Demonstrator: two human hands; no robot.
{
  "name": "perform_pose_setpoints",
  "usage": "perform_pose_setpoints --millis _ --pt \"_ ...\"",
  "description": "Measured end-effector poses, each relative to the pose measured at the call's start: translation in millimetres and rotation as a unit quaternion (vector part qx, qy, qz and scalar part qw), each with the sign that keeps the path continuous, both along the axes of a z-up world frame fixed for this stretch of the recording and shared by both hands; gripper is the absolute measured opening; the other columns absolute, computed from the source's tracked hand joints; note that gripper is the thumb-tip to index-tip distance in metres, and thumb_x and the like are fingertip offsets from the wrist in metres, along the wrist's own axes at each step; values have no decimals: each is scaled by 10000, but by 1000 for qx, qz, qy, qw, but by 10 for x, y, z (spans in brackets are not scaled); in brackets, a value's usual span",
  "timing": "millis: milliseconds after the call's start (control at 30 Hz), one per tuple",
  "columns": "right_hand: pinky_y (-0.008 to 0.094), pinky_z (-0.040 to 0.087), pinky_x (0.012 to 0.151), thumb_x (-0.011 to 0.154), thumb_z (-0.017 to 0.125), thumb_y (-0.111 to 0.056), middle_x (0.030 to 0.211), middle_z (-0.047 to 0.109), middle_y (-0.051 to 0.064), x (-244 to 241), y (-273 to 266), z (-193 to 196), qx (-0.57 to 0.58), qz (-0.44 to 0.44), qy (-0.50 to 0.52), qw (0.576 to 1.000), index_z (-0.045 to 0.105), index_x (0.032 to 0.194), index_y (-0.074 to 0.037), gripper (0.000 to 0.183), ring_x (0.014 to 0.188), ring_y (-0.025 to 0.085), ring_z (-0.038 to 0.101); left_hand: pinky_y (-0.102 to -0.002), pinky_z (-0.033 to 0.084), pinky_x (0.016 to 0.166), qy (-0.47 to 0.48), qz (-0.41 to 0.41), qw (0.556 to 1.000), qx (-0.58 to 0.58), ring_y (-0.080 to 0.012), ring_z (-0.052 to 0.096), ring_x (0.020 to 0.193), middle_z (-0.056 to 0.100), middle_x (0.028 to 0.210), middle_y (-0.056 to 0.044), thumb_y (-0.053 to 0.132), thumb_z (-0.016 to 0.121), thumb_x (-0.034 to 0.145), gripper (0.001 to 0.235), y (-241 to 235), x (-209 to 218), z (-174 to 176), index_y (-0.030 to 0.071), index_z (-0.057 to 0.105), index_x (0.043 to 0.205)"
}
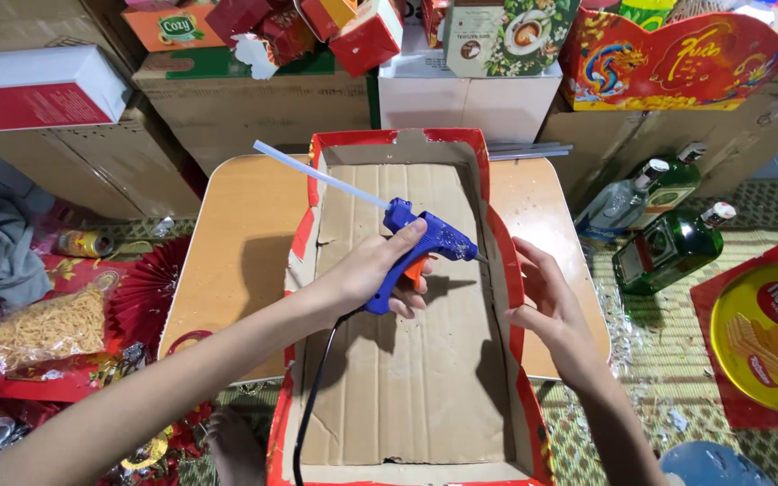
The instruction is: Assembling a cardboard tray or box using a hot glue gun and scissors
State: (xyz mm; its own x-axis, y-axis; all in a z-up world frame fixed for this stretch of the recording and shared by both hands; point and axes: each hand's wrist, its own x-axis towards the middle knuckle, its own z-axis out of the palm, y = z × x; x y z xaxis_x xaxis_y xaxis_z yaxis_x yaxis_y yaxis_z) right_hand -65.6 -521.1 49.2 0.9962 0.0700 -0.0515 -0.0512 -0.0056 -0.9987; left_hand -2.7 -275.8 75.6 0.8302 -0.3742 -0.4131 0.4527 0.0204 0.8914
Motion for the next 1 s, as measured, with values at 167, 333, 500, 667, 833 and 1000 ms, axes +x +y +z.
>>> perform_pose_setpoints --millis 167,333,500,667,833,1000 --pt "584 418 1088 756 557 34 1425 564 251 -122 118 30 -41 -60 -56 996 418 1548 -130 821 1346 432 522 -447 638 492 -14 9 1000 25 -331 727 554 679 715 -230 623 587 942 693 -64 -3 -20 -68 627 903" --pt "598 432 1077 801 553 -14 1430 597 224 -202 181 -28 -130 -122 -118 977 518 1487 -145 699 1325 480 544 -456 625 474 -15 14 1000 21 -346 719 529 666 695 -247 597 593 954 687 -72 13 -118 -87 622 897" --pt "561 479 1058 840 547 0 1315 693 161 -205 152 -127 -178 -133 -158 962 606 1447 -139 626 1244 414 628 -431 613 431 -23 36 999 13 -325 699 485 642 664 -235 559 579 968 685 -116 14 -132 -120 622 892" --pt "574 477 1061 844 540 -9 1276 708 177 -227 171 -55 -200 -134 -171 955 605 1453 -135 625 1222 419 640 -430 597 388 -29 43 999 9 -317 683 452 628 646 -236 553 589 965 702 -133 28 -172 -143 621 886" --pt "589 470 1054 844 545 -30 1277 706 178 -223 150 -84 -223 -133 -172 950 604 1460 -138 628 1239 443 617 -411 573 331 -41 45 998 14 -283 660 418 613 644 -232 544 606 960 703 -119 23 -198 -154 627 884" --pt "610 474 1041 836 536 -21 1273 705 185 -219 154 -79 -226 -135 -181 948 610 1451 -125 628 1240 474 605 -414 557 302 -55 43 997 22 -220 606 392 579 612 -190 529 631 956 665 -122 4 -209 -127 636 844"
